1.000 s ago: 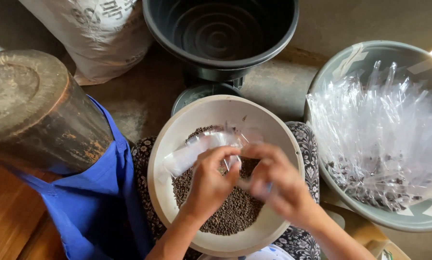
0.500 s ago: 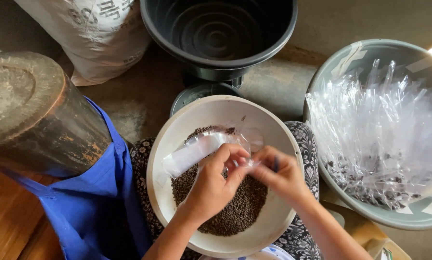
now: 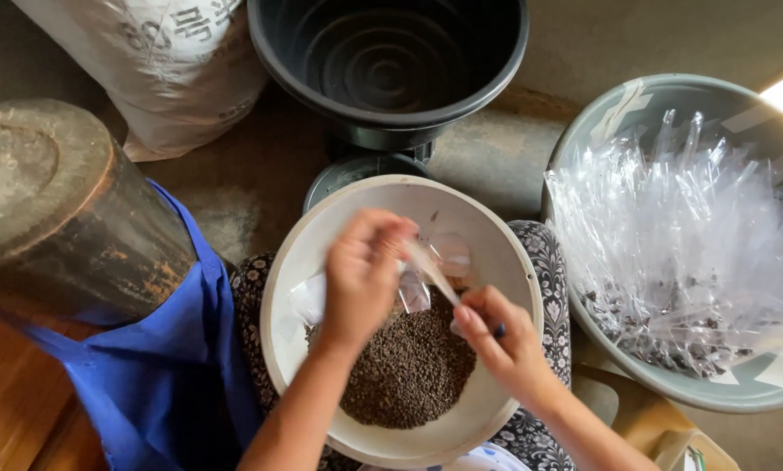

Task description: Packaging small food pellets into individual plastic bags by hand.

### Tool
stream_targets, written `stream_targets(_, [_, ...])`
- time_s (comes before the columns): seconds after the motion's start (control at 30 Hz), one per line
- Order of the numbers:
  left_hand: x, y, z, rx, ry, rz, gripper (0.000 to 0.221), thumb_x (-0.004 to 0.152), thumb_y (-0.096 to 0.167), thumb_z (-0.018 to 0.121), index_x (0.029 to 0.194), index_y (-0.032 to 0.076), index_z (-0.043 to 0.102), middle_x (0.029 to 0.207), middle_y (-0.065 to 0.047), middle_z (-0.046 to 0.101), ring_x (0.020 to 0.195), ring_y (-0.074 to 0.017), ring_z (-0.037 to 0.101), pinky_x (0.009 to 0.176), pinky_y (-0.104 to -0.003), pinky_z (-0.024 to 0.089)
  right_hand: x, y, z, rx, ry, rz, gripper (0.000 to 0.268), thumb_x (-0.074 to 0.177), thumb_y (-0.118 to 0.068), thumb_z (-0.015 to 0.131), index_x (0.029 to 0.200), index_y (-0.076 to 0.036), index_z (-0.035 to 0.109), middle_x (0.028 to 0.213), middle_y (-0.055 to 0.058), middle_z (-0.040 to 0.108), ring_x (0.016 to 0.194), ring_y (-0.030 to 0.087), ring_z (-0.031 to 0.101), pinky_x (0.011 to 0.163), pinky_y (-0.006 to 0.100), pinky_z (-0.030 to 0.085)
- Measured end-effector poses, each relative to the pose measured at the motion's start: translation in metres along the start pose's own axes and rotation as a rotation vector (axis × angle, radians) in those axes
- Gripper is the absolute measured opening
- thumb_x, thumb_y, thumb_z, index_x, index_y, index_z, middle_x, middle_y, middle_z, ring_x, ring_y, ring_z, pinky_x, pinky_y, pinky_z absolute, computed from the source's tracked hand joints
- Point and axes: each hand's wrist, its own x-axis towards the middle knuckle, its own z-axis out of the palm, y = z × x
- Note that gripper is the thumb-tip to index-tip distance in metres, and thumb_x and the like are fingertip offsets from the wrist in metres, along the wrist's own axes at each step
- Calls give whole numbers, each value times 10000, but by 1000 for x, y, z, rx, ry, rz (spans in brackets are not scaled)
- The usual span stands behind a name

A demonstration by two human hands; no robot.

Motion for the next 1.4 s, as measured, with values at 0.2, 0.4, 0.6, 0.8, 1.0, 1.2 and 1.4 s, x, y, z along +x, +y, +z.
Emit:
stream_targets(0.2, [33, 16, 5, -13, 136, 78, 90, 972, 87, 650, 1016, 8, 655, 790, -75, 691, 630, -107, 647, 527, -173, 552, -26, 32, -54, -280, 66, -194, 163, 797, 45, 658, 913, -60, 706, 749, 4, 705, 516, 77, 548, 435, 201, 437])
stream_targets(0.4, [-18, -95, 56, 940, -346, 497, 194, 1007, 49, 582, 830, 67, 658, 703, -62, 621, 666, -159, 527, 748, -315, 473, -47, 151, -191, -1011, 399, 313, 200, 1013, -261, 695, 1103, -122, 807, 1280, 105, 678, 882, 297, 666, 775, 399, 541])
stream_targets(0.6, [-29, -109, 50, 865, -381, 306, 58, 902, 21, 662, 888, 31, 718, 878, -106, 716, 828, -230, 651, 895, -383, 501, -47, 123, -185, -664, 603, 216, 290, 1160, -201, 528, 1198, -23, 754, 1202, 185, 575, 853, 264, 515, 703, 382, 413])
stream_targets(0.8, [-10, -3, 27, 388, -182, 68, 82, 784, 22, 792, 830, 2, 728, 781, -45, 733, 586, -125, 583, 529, -237, 499, 3, 20, -77, 49, 297, 224, 305, 1042, -208, 510, 1191, -51, 724, 826, 71, 656, 749, 160, 579, 666, 288, 464])
stream_targets(1.0, [-17, 84, 5, 314, -170, 99, 124, 885, 17, 688, 991, 6, 751, 1102, -101, 683, 976, -176, 662, 831, -254, 588, 30, -30, 18, 526, -256, 194, 178, 985, -90, 616, 948, 60, 705, 809, 89, 697, 726, 125, 638, 651, 246, 549])
stream_targets(1.2, [-44, 160, -35, -121, -48, 75, 287, 758, -107, 801, 916, 64, 634, 996, -76, 673, 831, -129, 646, 836, -254, 575, 59, -4, 27, 42, -484, 374, 153, 945, -89, 636, 1031, -17, 740, 755, 45, 700, 567, 109, 602, 511, 226, 512])
stream_targets(1.4, [-56, 119, -33, -91, 5, -10, 377, 772, -85, 797, 926, 76, 492, 892, -83, 679, 799, -143, 667, 780, -265, 595, 33, 21, 38, 71, -483, 608, 168, 971, -82, 571, 898, 23, 681, 669, 88, 654, 494, 162, 600, 445, 268, 511])
